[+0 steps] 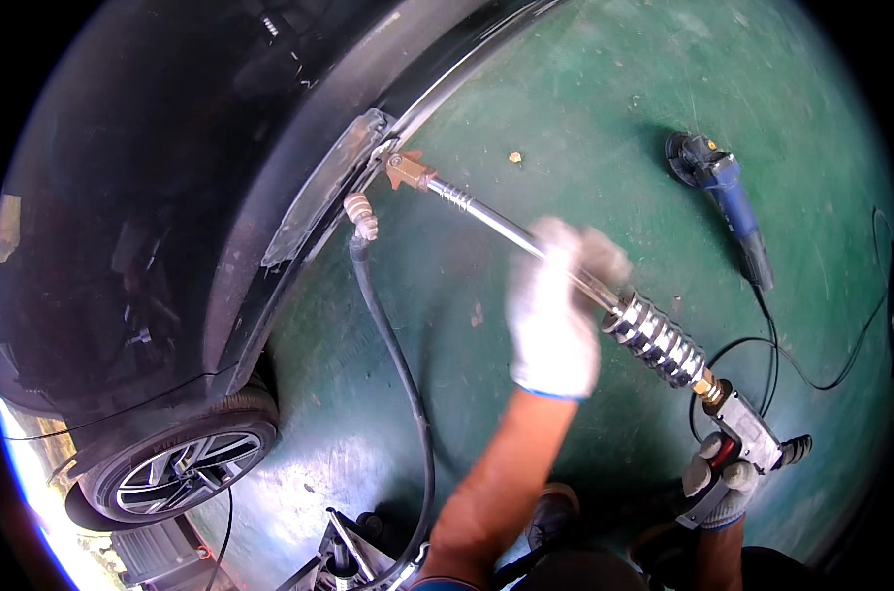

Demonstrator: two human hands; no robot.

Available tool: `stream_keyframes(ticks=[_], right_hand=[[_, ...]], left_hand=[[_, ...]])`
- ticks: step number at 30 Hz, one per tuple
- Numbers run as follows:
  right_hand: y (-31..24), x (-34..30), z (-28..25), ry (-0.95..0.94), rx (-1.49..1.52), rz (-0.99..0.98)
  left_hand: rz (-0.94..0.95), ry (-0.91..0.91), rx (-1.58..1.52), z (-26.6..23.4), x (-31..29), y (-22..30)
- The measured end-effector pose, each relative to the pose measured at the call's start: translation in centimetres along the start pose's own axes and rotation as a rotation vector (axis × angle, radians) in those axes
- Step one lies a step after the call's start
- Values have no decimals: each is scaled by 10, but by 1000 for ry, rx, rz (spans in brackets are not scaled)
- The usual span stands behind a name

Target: The person uses an angle grinder to smooth a damaged area on the front fender of a dark-colored car. They then switch to a pneumatic spot welder to apply a series of welds to the same section of the fender, working methodically along the repair line.

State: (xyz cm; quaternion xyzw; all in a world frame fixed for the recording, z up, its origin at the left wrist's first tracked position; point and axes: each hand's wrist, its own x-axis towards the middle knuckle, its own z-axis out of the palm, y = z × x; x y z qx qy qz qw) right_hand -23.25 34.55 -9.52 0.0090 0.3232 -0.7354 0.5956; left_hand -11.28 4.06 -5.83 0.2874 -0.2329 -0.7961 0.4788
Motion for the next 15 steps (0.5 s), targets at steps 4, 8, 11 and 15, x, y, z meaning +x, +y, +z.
stream_keyframes(ticks=[4,8,11,15], right_hand=[[2,-2,6,10,80,20],[3,0,12,-7,50,-10],[3,-2,9,14,-2,-12],[1,-7,15,89,121,32]], left_hand=[[221,331,-91,4,76,84],[-82,-298,-485,-34,111,106],[-77,-564,-707,-40,119,87],[59,115,-99,-10,105,103]])
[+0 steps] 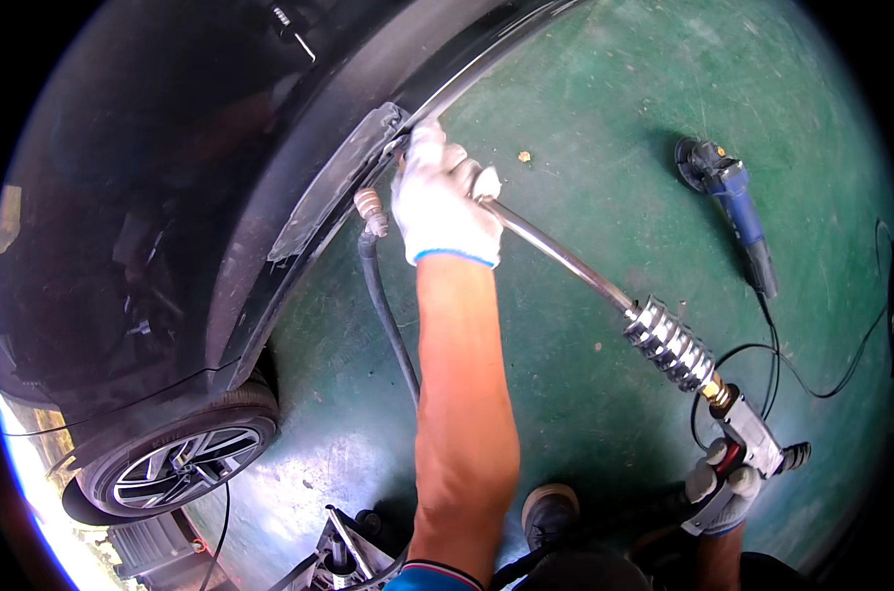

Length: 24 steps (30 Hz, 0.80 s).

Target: The person uses an angle grinder to smooth a damaged area on the front fender of a dark-colored car. They then switch to a pneumatic spot welder to apply a series of welds to the same section of the fender, working methodically along the repair line.

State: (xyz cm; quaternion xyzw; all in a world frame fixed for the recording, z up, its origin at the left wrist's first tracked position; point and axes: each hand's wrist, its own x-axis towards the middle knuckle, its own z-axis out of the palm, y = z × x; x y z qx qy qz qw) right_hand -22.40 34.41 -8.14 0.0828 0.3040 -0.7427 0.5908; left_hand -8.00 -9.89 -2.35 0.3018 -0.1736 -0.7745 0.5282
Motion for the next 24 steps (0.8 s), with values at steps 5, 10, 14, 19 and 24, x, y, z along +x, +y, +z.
stream_keyframes(ticks=[5,10,14,19,24], right_hand=[[-11,8,9,-7,64,-4],[-8,8,-18,28,-50,-21],[-4,9,-14,36,2,20],[-2,15,-2,47,-20,-13],[-6,15,-9,-91,-57,4]], left_hand=[[203,350,359,19,-23,-5],[240,293,327,11,-17,-12],[256,321,325,9,-14,-9],[267,282,325,9,-16,-4],[258,283,323,6,-10,-10]])
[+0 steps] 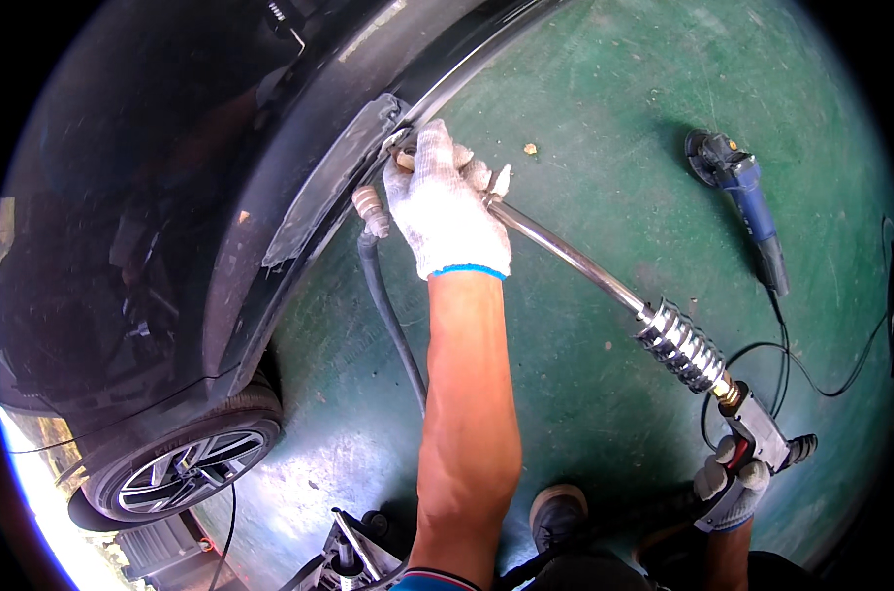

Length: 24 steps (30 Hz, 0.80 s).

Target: The person uses an angle grinder to smooth a damaged area on the front fender of a dark-colored car. They then switch to a pneumatic spot welder to apply a series of welds to the same section of the fender, working methodically along the repair line.

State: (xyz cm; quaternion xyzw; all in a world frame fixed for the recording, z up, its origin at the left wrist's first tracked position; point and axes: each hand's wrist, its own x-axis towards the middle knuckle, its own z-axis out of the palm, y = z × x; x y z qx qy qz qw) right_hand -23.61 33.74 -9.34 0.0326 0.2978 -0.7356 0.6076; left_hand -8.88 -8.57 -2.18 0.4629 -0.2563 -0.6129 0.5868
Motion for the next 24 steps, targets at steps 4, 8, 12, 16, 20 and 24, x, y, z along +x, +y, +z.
stream_keyframes(ticks=[4,8,12,16,20,24], right_hand=[[-2,1,2,-19,-8,13],[-1,2,7,17,-22,6],[4,-2,5,24,-8,-1],[9,-7,0,42,3,-30],[7,-8,13,161,57,7],[9,-4,14,109,103,-22]], left_hand=[[-2,-11,10,0,-1,2],[-37,23,15,3,-6,6],[-26,37,23,4,-6,4],[-4,-28,8,-6,-6,-1],[-48,-154,-125,-17,-60,-32],[-496,-380,-266,-9,-157,-79]])
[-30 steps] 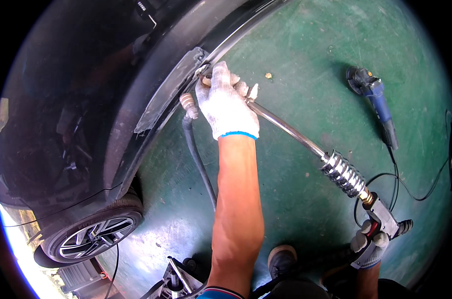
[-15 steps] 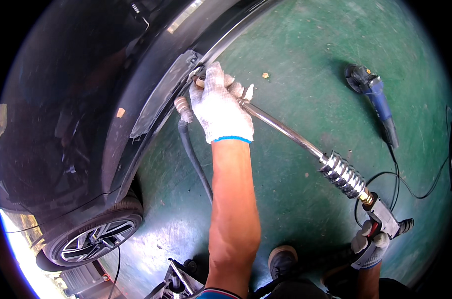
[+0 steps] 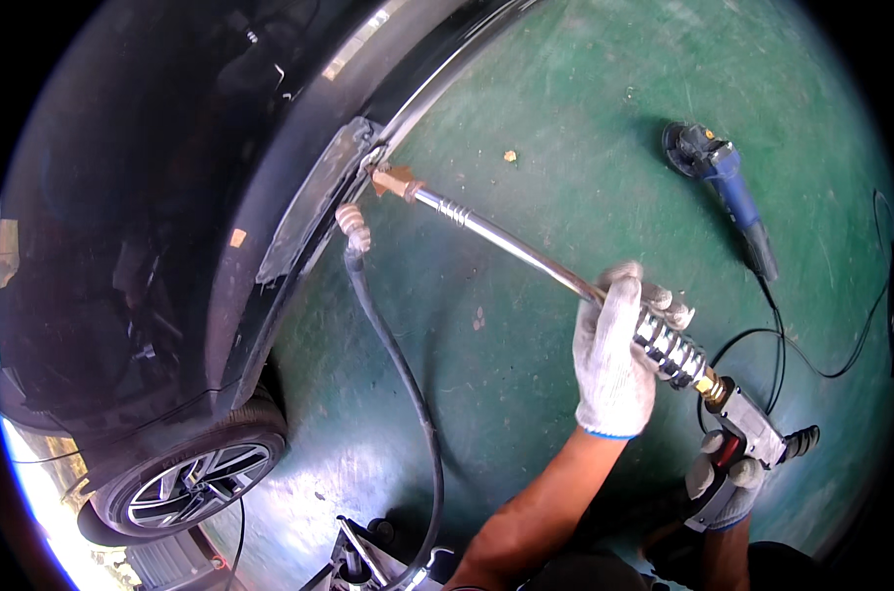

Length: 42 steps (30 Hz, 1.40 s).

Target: The person uses an angle grinder to smooth a damaged area on the front fender of a dark-colored car. They then switch to a pneumatic spot welder to apply a series of welds to the same section of the fender, working methodically along the repair line.

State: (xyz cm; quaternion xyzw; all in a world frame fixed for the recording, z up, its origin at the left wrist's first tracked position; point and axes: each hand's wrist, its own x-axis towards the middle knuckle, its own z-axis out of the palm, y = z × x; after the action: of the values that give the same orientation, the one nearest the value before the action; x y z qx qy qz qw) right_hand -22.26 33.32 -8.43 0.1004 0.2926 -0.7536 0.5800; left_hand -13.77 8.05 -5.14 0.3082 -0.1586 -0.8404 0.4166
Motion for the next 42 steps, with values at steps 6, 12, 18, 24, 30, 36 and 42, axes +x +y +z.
stream_keyframes(ticks=[6,12,18,24,30,36,42], right_hand=[[-8,-4,-4,-32,-41,8],[-10,-2,-19,-145,-52,66],[-15,-4,-13,-80,-59,33],[-14,1,-6,-154,-146,8],[-8,-4,-8,-97,-246,-76],[-15,3,23,108,-8,-19],[-12,1,-15,-148,-300,-45]], left_hand=[[36,35,-222,-2,36,58],[-22,96,-149,8,-14,-7],[352,10,56,-22,42,71],[260,130,-89,-23,104,157],[92,-669,-593,-43,116,143],[313,470,172,2,99,144],[126,-621,-559,-47,109,143]])
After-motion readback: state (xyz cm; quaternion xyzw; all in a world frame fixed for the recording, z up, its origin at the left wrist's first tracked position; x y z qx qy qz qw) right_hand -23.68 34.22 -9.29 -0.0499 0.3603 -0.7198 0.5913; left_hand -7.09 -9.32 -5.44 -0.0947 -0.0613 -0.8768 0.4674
